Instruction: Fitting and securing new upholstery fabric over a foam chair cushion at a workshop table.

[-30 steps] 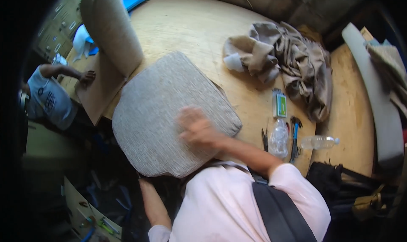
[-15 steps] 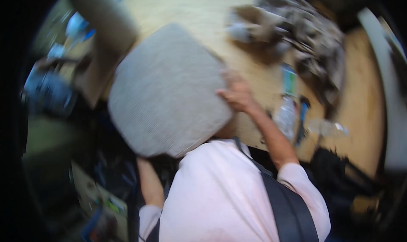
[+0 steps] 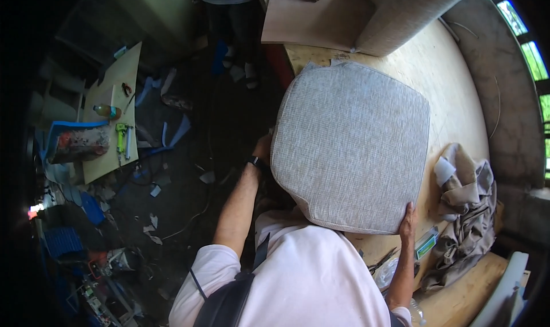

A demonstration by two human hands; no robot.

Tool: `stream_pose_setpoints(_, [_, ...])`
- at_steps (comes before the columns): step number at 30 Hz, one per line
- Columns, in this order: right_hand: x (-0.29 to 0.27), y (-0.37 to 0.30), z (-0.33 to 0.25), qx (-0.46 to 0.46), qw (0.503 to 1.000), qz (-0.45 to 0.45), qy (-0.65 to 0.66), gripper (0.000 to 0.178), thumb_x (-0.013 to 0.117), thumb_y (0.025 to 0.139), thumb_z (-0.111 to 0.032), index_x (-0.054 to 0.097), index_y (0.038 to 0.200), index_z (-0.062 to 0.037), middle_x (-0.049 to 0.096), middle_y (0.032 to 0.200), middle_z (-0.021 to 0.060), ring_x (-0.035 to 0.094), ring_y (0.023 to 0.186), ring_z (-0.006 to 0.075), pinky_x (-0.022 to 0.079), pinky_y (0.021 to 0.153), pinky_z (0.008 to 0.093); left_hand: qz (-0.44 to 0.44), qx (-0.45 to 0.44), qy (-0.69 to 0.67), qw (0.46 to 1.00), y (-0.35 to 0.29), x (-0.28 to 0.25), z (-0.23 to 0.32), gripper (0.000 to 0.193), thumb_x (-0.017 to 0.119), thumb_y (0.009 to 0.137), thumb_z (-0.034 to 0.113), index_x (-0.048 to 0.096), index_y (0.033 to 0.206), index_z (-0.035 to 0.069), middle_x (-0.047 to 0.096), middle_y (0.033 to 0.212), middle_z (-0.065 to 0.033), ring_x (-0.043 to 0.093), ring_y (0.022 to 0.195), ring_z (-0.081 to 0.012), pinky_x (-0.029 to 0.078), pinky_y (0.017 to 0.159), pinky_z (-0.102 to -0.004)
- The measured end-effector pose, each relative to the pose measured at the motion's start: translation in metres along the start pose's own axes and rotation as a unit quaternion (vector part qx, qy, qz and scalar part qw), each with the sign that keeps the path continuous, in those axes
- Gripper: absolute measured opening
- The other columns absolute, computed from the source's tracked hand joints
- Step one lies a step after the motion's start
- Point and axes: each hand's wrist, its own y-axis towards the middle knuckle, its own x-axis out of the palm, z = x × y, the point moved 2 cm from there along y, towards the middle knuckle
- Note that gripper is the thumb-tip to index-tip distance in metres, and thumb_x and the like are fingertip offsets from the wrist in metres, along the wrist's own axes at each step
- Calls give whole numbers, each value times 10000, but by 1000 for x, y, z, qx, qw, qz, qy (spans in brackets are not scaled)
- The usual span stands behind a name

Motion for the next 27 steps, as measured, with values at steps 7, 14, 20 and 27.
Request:
stream_pose_setpoints(7, [13, -17, -85, -87, 962, 128, -225, 591, 406, 1054, -350, 308, 1511, 13, 359, 1540, 235, 344, 1430, 362, 249, 1183, 406, 87, 243, 201, 945, -14, 25, 12, 360, 447, 1014, 307, 619, 1216, 64, 666, 1080, -245, 640, 1003, -428, 527, 832, -499])
stream_pose_setpoints(14, [-5, 73, -100, -119, 941, 137, -284, 597, 412, 1034, -377, 333, 1502, -15, 419, 1487, 259, 405, 1380, 388, 306, 1152, 420, 190, 294, 120, 929, -39, 64, -24, 387, 447, 1008, 309, 611, 1274, 79, 651, 1134, -253, 645, 1017, -421, 530, 855, -497])
stream_pose_setpoints(20, [-6, 104, -141, -93, 925, 101, -354, 677, 395, 1031, -452, 298, 1510, 16, 301, 1565, 242, 273, 1466, 358, 214, 1209, 399, -112, 136, 234, 956, -40, 31, 12, 548, 544, 963, 410, 482, 1404, 90, 552, 1411, -139, 520, 1302, -249, 433, 1067, -355])
stream_pose_setpoints(27, [64, 92, -208, -174, 917, 31, -357, 905, 418, 974, -585, 123, 1547, 50, 80, 1636, 221, 18, 1531, 323, -7, 1235, 429, -105, -22, -245, 964, 32, -42, -92, 418, 533, 1008, 233, 517, 1354, -1, 582, 1359, -165, 567, 1226, -254, 465, 1030, -377])
